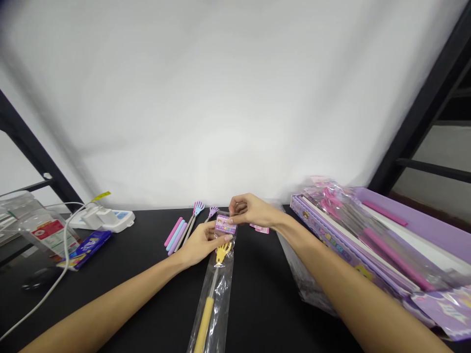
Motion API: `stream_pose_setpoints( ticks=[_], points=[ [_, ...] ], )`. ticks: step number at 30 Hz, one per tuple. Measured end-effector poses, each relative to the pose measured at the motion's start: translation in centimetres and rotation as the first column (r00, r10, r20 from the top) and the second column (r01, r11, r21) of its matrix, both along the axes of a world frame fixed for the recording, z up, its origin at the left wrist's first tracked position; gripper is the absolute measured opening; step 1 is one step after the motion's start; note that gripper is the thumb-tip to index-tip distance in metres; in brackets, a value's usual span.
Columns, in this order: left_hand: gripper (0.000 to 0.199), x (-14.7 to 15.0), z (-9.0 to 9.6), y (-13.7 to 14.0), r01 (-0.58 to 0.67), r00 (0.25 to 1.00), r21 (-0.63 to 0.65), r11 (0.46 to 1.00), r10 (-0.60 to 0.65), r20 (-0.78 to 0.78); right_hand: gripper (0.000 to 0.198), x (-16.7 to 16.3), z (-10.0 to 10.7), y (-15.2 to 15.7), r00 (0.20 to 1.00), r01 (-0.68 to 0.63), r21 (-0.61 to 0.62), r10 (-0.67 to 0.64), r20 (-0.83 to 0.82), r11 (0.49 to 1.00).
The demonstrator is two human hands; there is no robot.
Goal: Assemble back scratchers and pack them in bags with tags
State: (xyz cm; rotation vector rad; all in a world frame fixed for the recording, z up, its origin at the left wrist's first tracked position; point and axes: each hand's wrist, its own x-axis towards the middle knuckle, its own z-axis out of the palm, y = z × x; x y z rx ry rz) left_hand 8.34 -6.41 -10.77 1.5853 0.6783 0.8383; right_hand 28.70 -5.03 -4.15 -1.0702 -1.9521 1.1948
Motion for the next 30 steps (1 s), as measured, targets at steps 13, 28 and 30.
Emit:
stream_pose_setpoints(
  ticks=[13, 28, 30],
  points=[
    [0.046, 0.0, 0.0, -0.1, 0.009, 1.000, -0.018, 1.000, -0.009, 0.004, 0.024, -0.5, -0.4, 0.1, 0.999, 0.034, 0.116, -0.034, 0.002, 0.993],
    [0.043, 0.0, 0.3, -0.4, -0.023, 1.000, -0.037, 0.999, 0.023, -0.006, 0.028, 0.1, -0.1, -0.2, 0.995, 0.031, 0.111, -0.042, 0.093, 0.993],
    [0.042, 0.1, 0.4, -0.3, -0.057, 0.998, -0.023, 0.998, 0.056, -0.011, 0.032, 0.1, -0.2, -0.1, 0.991, 0.055, 0.133, -0.070, 0.112, 0.990]
  ],
)
